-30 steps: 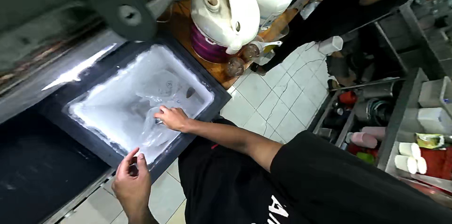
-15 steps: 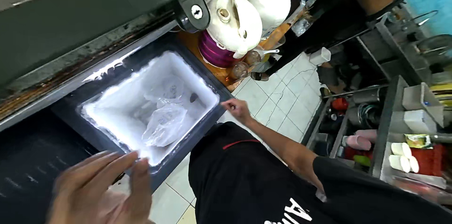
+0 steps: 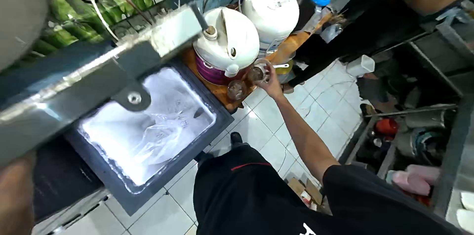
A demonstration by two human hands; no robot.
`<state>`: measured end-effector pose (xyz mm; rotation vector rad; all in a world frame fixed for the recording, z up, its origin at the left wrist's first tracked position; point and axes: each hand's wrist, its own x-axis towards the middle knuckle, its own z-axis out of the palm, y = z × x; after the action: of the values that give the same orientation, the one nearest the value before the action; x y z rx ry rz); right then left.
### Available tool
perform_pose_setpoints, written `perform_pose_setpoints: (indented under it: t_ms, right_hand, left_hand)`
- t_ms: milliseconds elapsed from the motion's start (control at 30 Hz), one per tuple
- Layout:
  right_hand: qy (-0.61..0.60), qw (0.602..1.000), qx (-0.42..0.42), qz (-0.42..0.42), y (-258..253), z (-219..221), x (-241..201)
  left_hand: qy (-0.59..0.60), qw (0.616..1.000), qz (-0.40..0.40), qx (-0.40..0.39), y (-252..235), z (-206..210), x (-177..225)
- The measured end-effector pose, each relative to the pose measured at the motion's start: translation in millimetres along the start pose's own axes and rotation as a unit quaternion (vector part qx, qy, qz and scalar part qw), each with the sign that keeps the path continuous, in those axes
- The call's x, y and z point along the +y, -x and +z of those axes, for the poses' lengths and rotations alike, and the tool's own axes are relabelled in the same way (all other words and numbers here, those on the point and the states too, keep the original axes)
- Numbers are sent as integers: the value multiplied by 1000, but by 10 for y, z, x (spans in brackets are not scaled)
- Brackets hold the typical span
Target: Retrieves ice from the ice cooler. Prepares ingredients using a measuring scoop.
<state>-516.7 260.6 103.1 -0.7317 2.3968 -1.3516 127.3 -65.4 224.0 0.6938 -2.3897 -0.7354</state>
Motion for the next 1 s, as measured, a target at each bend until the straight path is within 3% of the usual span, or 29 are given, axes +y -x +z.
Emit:
perform_pose_setpoints:
  t_ms: [33,67,133,233,367,533,633,733,800,900,1000]
  right_hand:
    - [0,999,-13,-30,-66,15,47]
    - [-1,998,-20,-54,-107,29,93]
    - [5,996,-39,-76,-155,16,151]
    - [-15,993,-68,-92,-212,-23,213]
    - [-70,984,-103,-129,-249,-84,328]
    - [-33,995,-69,-66,36,-215,304]
    - [-46,998,3,-45,455,-287,413]
    - [-56,990,32,-127,841,-61,574]
    - [-65,981,-52,-175,1148,172,565]
    - [-69,950,-243,-184,1525,643,251]
    - [-59,910,-366,-185,1725,1280,-174]
  left_hand:
    - [36,972,-217,77,-153,174,717]
    - [8,963,-262,67,-246,259,1131]
    - [-74,966,-245,27,-277,477,1761]
    - [-214,936,-268,-77,8,881,2128]
    - [-240,923,-301,2,281,1295,2185]
    - [-84,953,-251,148,-118,836,2145]
    - [-138,956,-190,173,-574,560,2154]
    - [-193,950,-130,207,-889,345,2047]
    - [-194,948,-92,233,-987,242,1895]
    - [-222,939,-61,255,-1049,141,1714]
    - [-186,944,-78,263,-1012,113,1551]
